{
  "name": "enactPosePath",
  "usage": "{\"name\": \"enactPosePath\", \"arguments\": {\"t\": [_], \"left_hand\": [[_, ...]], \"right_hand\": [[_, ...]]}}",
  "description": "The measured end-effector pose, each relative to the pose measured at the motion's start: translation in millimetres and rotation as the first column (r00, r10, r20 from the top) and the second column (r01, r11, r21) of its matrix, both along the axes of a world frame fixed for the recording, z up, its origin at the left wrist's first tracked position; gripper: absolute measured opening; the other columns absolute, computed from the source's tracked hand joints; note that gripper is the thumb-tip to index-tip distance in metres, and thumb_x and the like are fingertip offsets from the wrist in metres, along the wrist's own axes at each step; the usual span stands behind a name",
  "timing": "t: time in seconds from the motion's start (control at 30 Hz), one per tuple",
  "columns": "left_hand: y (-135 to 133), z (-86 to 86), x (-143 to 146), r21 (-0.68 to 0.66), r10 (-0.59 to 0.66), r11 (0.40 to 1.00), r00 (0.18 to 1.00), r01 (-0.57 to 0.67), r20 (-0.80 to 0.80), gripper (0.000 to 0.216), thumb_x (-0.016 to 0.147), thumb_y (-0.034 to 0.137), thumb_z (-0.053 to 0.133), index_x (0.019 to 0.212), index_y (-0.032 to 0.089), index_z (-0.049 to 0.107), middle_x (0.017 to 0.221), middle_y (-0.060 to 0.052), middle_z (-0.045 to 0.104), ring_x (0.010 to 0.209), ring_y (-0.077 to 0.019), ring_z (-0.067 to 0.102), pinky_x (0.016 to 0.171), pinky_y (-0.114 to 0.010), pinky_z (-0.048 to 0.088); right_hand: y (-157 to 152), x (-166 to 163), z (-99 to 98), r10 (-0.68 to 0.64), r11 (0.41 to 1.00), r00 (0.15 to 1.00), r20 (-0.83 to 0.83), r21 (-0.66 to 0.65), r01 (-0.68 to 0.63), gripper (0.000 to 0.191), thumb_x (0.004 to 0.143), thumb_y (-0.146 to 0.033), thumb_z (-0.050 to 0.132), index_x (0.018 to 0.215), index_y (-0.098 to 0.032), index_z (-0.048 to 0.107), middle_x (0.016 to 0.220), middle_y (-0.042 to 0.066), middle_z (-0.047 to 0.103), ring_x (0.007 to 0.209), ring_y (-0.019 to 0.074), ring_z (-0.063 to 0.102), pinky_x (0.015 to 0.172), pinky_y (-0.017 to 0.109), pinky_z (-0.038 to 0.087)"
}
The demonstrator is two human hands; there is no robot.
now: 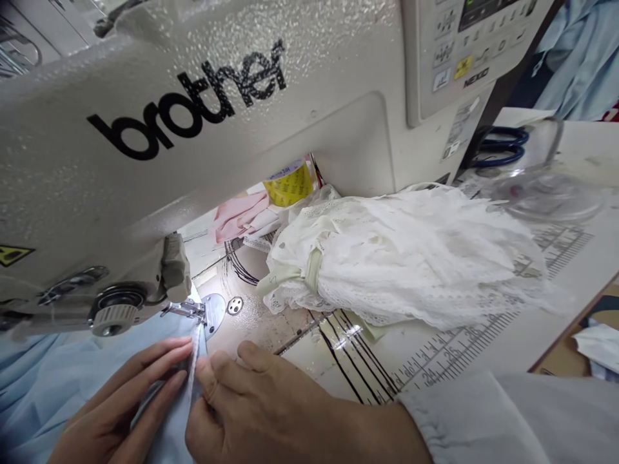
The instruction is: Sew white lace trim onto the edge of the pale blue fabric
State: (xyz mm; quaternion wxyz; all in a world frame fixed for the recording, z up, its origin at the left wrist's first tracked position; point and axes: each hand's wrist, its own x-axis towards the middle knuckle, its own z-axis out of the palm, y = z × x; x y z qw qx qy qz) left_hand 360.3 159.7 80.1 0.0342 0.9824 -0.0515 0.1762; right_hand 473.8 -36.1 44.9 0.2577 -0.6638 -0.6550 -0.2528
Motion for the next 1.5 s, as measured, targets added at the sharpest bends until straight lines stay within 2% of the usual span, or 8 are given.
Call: {"name": "enactPosePath", "arguments": {"t": [0.1, 0.17, 0.37, 0.63, 0.73, 1.0, 1.2, 1.5], "left_hand": [[-4.3, 1.1, 3.3, 0.063, -0.117, 0.991, 0.992, 0.119, -0.037, 0.031, 0.095, 0.018, 0.048, 0.125, 0.018, 0.055, 0.13, -0.002, 0.055, 0.12, -0.0064, 0.054, 0.109, -0.012, 0.034], [-7.1, 1.1, 3.3, 0.094, -0.146, 0.985, 0.989, 0.147, -0.012, 0.029, 0.096, 0.016, 0.045, 0.123, 0.014, 0.055, 0.128, -0.005, 0.055, 0.12, -0.0065, 0.052, 0.11, -0.011, 0.031], [-2.7, 0.7, -4.4, 0.114, -0.118, 0.986, 0.993, 0.119, -0.016, 0.026, 0.097, 0.022, 0.047, 0.12, 0.016, 0.056, 0.123, -0.005, 0.054, 0.115, -0.0071, 0.053, 0.109, -0.011, 0.033], [-7.3, 2.8, 2.9, 0.109, -0.167, 0.981, 0.984, 0.159, 0.067, 0.021, 0.093, 0.011, 0.05, 0.111, 0.015, 0.06, 0.112, -0.005, 0.06, 0.103, -0.0113, 0.056, 0.095, -0.021, 0.044], [-10.5, 2.3, 3.8, 0.097, -0.147, 0.986, 0.985, 0.138, 0.092, 0.018, 0.091, 0.011, 0.053, 0.107, 0.014, 0.061, 0.109, -0.006, 0.063, 0.103, -0.0122, 0.056, 0.096, -0.023, 0.043], [-13.2, 0.2, 4.4, -0.031, -0.049, 0.998, 0.989, 0.053, 0.139, 0.016, 0.094, 0.014, 0.051, 0.106, 0.018, 0.06, 0.11, -0.002, 0.064, 0.107, -0.0078, 0.057, 0.102, -0.016, 0.04], [-14.9, -0.9, 6.1, -0.026, -0.061, 0.998, 0.993, 0.064, 0.099, 0.016, 0.095, 0.018, 0.047, 0.105, 0.017, 0.06, 0.109, -0.003, 0.067, 0.107, -0.006, 0.06, 0.104, -0.011, 0.039], [-12.2, -2.5, 7.6, -0.009, -0.115, 0.993, 0.989, 0.116, 0.098, 0.019, 0.094, 0.014, 0.048, 0.108, 0.014, 0.06, 0.111, -0.006, 0.065, 0.109, -0.0082, 0.058, 0.103, -0.015, 0.041]], "right_hand": [[-2.0, 1.2, 0.4, -0.008, 1.0, 1.0, 0.006, -0.012, 0.008, 0.022, 0.099, -0.015, 0.038, 0.102, -0.013, 0.059, 0.124, 0.012, 0.064, 0.105, 0.0215, 0.06, 0.088, 0.035, 0.042], [-3.5, 1.5, 0.4, -0.008, 1.0, 1.0, 0.003, -0.016, 0.008, 0.022, 0.099, -0.015, 0.037, 0.104, -0.013, 0.059, 0.125, 0.011, 0.064, 0.106, 0.0214, 0.059, 0.088, 0.035, 0.042], [-4.7, 0.3, -0.4, 0.003, 0.998, 1.0, 0.0, -0.06, -0.003, 0.026, 0.101, -0.019, 0.035, 0.111, -0.011, 0.057, 0.129, 0.013, 0.061, 0.109, 0.023, 0.057, 0.09, 0.036, 0.04], [-1.7, 0.9, 0.3, -0.011, 0.999, 1.0, -0.005, -0.039, 0.011, 0.023, 0.1, -0.015, 0.035, 0.103, -0.013, 0.058, 0.125, 0.011, 0.063, 0.107, 0.0219, 0.057, 0.089, 0.035, 0.039], [-1.7, 0.7, 0.1, -0.015, 1.0, 1.0, 0.009, -0.022, 0.015, 0.022, 0.1, -0.015, 0.036, 0.103, -0.013, 0.058, 0.125, 0.011, 0.063, 0.107, 0.0217, 0.057, 0.088, 0.035, 0.039], [-1.5, 0.9, 0.0, -0.019, 1.0, 1.0, 0.006, -0.005, 0.019, 0.027, 0.1, -0.013, 0.032, 0.101, -0.014, 0.059, 0.119, 0.009, 0.066, 0.104, 0.0204, 0.058, 0.088, 0.034, 0.039], [-1.5, 0.9, 1.1, -0.025, 1.0, 1.0, 0.0, -0.014, 0.025, 0.028, 0.1, -0.014, 0.032, 0.102, -0.014, 0.06, 0.117, 0.009, 0.066, 0.105, 0.0207, 0.057, 0.09, 0.034, 0.039], [2.9, -1.8, -0.3, -0.103, 0.992, 0.994, -0.026, 0.068, 0.105, 0.022, 0.096, -0.013, 0.04, 0.094, -0.016, 0.061, 0.113, 0.009, 0.068, 0.099, 0.0212, 0.06, 0.081, 0.034, 0.042]]}}
